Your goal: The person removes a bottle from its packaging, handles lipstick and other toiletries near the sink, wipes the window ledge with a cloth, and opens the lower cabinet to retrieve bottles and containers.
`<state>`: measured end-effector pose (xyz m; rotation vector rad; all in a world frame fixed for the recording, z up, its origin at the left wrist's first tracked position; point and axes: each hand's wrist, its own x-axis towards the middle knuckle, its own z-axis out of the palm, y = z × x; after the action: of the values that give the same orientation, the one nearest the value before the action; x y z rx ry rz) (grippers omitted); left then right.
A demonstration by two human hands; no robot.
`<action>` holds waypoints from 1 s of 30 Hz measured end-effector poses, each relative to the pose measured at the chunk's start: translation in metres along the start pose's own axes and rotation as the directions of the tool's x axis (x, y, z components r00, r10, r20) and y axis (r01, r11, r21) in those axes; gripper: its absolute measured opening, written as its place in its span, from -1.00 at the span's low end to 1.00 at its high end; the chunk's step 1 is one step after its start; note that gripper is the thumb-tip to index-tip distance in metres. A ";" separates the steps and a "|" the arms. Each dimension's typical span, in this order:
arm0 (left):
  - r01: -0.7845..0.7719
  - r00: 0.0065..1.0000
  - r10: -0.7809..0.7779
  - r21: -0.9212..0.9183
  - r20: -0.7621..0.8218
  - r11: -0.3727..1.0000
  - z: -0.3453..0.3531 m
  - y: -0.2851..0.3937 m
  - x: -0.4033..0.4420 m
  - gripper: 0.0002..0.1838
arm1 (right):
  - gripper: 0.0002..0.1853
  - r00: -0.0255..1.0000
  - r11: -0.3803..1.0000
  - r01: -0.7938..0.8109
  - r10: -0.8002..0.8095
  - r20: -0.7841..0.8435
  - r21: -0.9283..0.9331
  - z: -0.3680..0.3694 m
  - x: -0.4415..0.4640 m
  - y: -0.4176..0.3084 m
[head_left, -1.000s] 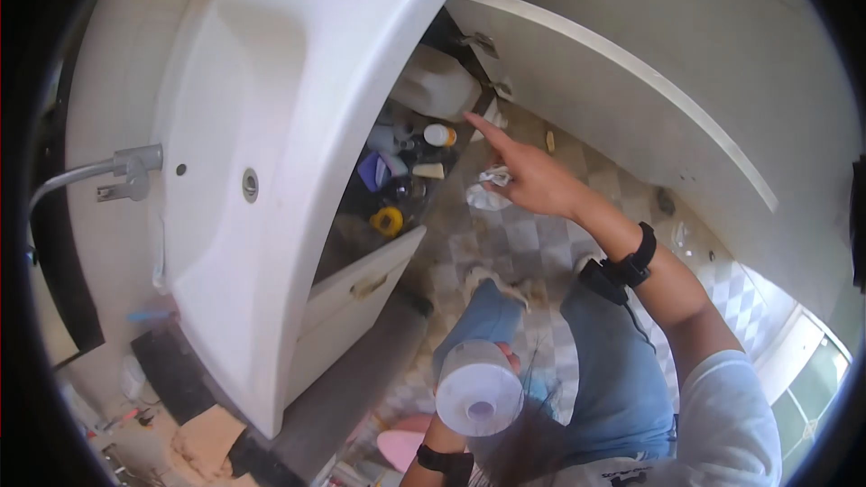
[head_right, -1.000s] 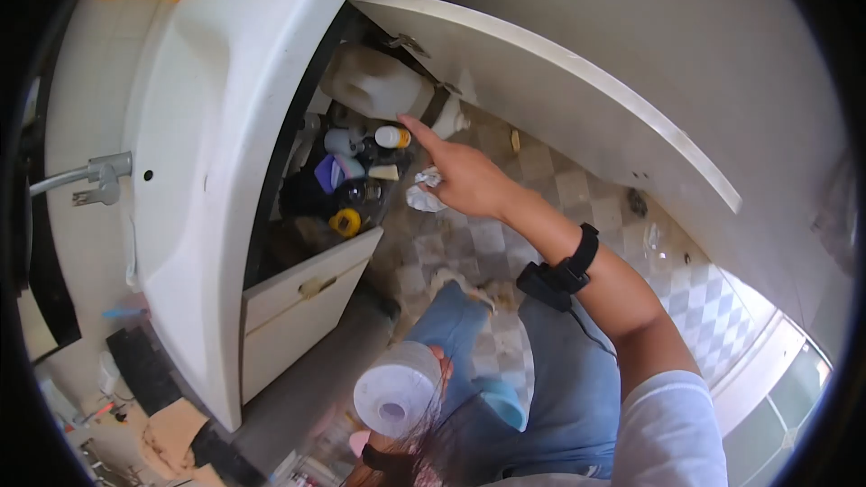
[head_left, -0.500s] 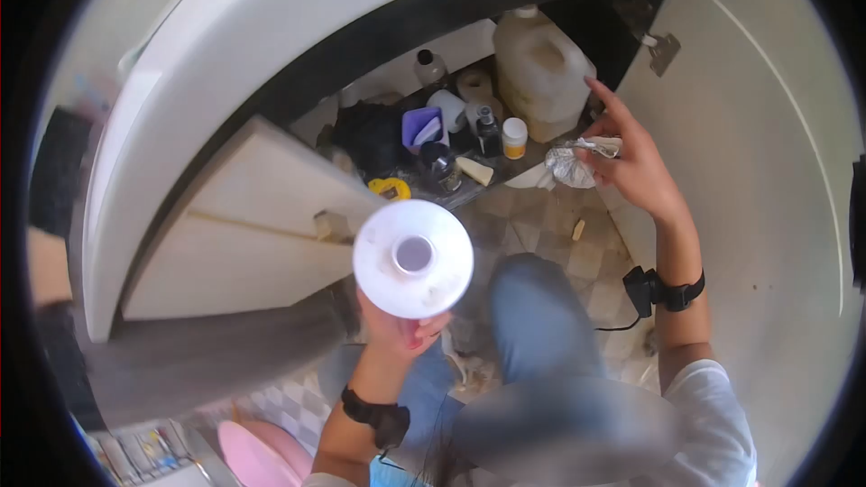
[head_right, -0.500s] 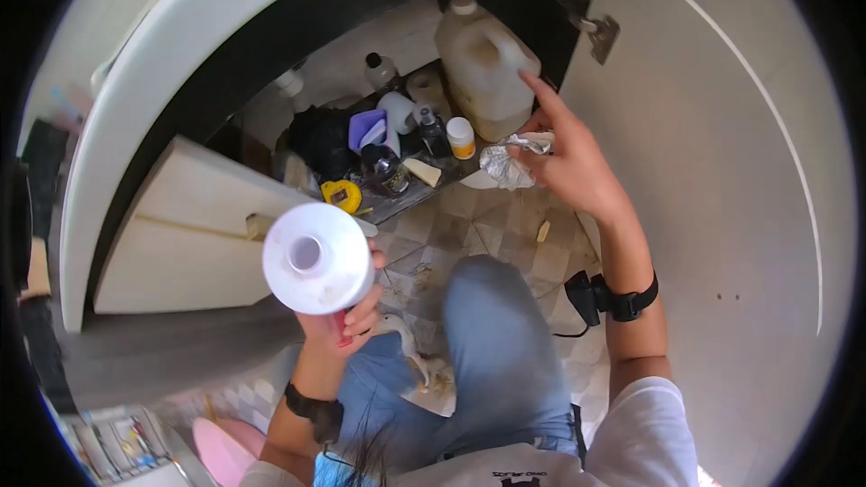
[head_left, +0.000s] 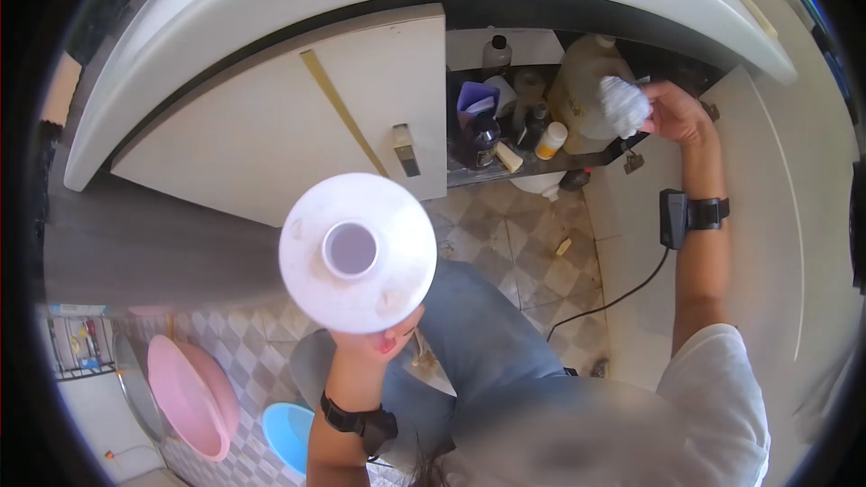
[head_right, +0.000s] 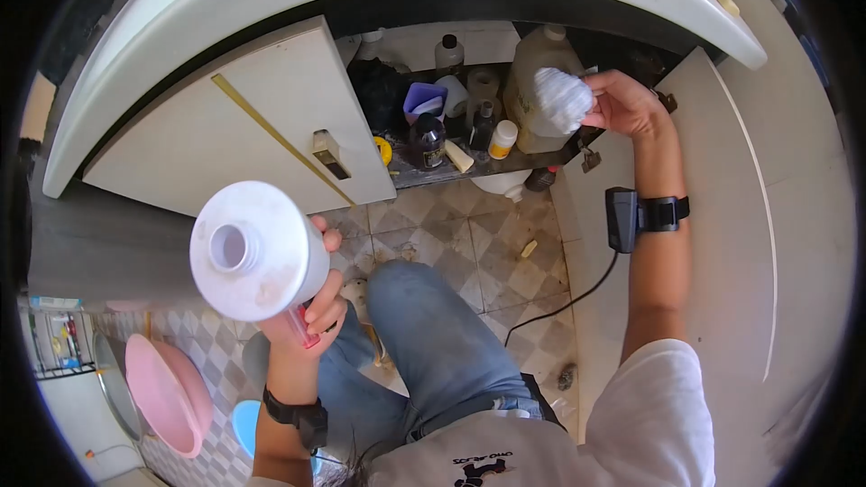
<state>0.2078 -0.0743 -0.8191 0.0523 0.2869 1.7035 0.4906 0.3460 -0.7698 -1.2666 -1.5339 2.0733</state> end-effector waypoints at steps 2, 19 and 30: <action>-0.008 0.999 0.010 -0.062 0.046 0.998 -0.004 0.000 -0.005 -0.19 | -0.76 1.000 0.989 0.008 -0.012 0.026 0.149 -0.011 0.008 0.005; -0.121 0.975 0.134 0.080 -0.179 0.989 -0.024 -0.020 -0.004 -0.26 | -0.87 0.970 0.977 0.172 -0.146 -0.195 0.124 0.022 -0.039 -0.013; 0.007 0.990 0.004 0.080 -0.139 0.997 -0.011 -0.032 0.007 -0.37 | -0.64 0.911 0.974 0.219 -0.226 -0.346 -0.058 0.109 -0.216 0.038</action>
<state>0.2360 -0.0652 -0.8375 -0.0075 0.4600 1.6966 0.5434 0.1193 -0.6923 -1.3133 -1.4568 1.5935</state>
